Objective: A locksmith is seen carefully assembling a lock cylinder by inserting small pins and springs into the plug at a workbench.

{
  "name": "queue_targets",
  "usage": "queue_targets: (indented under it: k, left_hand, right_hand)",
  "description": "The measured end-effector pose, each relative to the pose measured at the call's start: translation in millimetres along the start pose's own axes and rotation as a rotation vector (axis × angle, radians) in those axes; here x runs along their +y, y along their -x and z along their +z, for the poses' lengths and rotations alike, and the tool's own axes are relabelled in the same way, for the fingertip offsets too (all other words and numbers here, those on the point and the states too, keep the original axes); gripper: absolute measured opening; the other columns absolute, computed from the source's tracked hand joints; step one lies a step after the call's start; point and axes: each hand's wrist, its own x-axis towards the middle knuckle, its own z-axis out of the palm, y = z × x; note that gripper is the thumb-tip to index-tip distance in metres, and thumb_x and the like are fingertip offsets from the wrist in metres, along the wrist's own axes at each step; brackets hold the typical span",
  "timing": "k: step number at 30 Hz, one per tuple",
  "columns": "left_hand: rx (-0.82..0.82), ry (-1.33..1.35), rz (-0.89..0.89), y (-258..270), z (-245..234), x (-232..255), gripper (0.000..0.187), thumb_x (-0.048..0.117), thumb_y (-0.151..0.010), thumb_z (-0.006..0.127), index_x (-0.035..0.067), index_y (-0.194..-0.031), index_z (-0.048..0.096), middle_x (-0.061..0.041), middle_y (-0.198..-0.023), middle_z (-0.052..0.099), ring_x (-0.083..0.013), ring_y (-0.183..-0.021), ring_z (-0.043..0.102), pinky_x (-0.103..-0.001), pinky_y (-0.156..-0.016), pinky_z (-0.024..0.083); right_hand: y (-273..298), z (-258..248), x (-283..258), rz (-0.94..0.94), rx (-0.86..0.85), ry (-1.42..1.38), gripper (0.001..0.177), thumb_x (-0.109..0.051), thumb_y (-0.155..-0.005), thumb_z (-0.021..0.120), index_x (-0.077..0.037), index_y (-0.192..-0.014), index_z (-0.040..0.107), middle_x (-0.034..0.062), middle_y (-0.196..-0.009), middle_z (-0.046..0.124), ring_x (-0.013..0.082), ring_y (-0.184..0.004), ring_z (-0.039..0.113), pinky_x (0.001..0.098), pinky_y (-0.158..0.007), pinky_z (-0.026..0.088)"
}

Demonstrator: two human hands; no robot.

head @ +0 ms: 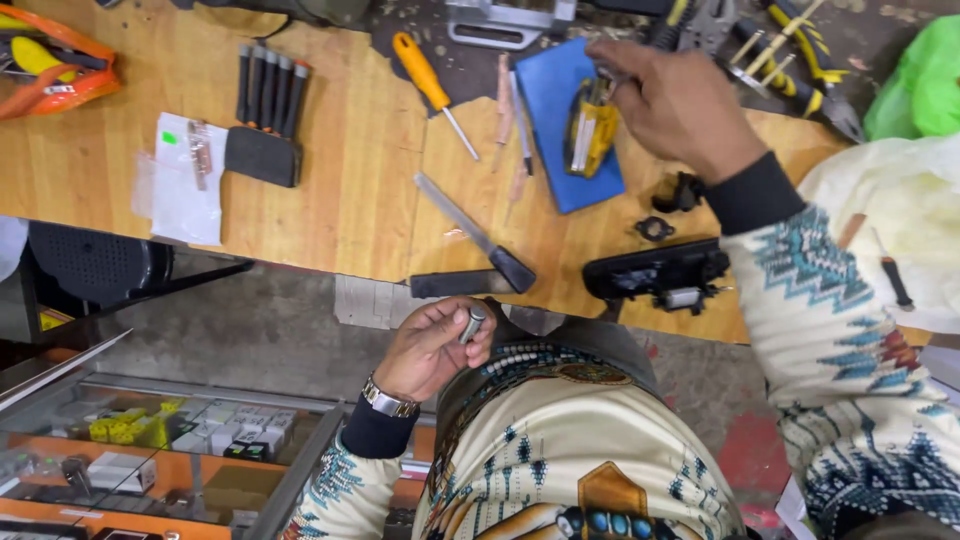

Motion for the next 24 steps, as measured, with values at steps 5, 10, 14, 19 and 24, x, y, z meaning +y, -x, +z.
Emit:
queue_targets:
  k: [5, 10, 14, 19, 24]
  left_hand:
    - [-0.001, 0.016, -0.017, 13, -22, 32, 0.019, 0.015, -0.103, 0.060, -0.004, -0.102, 0.064, -0.013, -0.087, 0.055, -0.0162, -0.069, 0.049, -0.030, -0.061, 0.041]
    - [-0.024, 0.027, -0.029, 10, -37, 48, 0.019, 0.013, -0.105, 0.057, -0.005, -0.105, 0.064, -0.013, -0.087, 0.056, -0.0165, -0.069, 0.050, -0.030, -0.061, 0.043]
    - [-0.052, 0.022, -0.051, -1, -38, 56, 0.020, 0.013, -0.105, 0.056, -0.006, -0.106, 0.065, -0.012, -0.089, 0.056, -0.0162, -0.070, 0.049, -0.030, -0.061, 0.042]
    - [-0.062, 0.024, -0.093, -12, -39, 60, 0.021, 0.012, -0.105, 0.057, -0.006, -0.107, 0.065, -0.013, -0.089, 0.056, -0.0165, -0.070, 0.049, -0.031, -0.061, 0.043]
    - [-0.059, -0.005, -0.108, -17, -41, 69, 0.022, 0.015, -0.105, 0.058, -0.006, -0.106, 0.066, -0.011, -0.088, 0.056, -0.0154, -0.069, 0.049, -0.030, -0.060, 0.043]
  right_hand:
    - [-28, 19, 10, 0.008, -0.054, 0.109, 0.048, -0.009, -0.112, 0.045, -0.004, -0.154, 0.067, 0.0189, -0.060, 0.061, 0.0286, -0.039, 0.044, 0.0389, -0.037, 0.034]
    - [-31, 12, -7, 0.156, -0.163, -0.021, 0.050, -0.010, -0.112, 0.038, -0.003, -0.154, 0.065, 0.0160, -0.056, 0.061, 0.0202, -0.036, 0.038, 0.0348, -0.036, 0.039]
    - [-30, 17, -4, 0.130, -0.110, 0.068, 0.043, -0.016, -0.115, 0.050, -0.005, -0.153, 0.068, 0.0132, -0.051, 0.056, 0.0223, -0.036, 0.040, 0.0355, -0.039, 0.037]
    - [-44, 26, 12, 0.082, -0.092, 0.302, 0.043, -0.025, -0.114, 0.057, -0.011, -0.152, 0.071, 0.0102, -0.055, 0.063, 0.0223, -0.043, 0.056, 0.0322, -0.035, 0.040]
    - [-51, 14, -5, 0.182, -0.228, 0.211, 0.044, -0.028, -0.114, 0.055, -0.016, -0.155, 0.063, 0.0052, -0.043, 0.043, 0.0164, -0.036, 0.049, 0.0282, -0.037, 0.046]
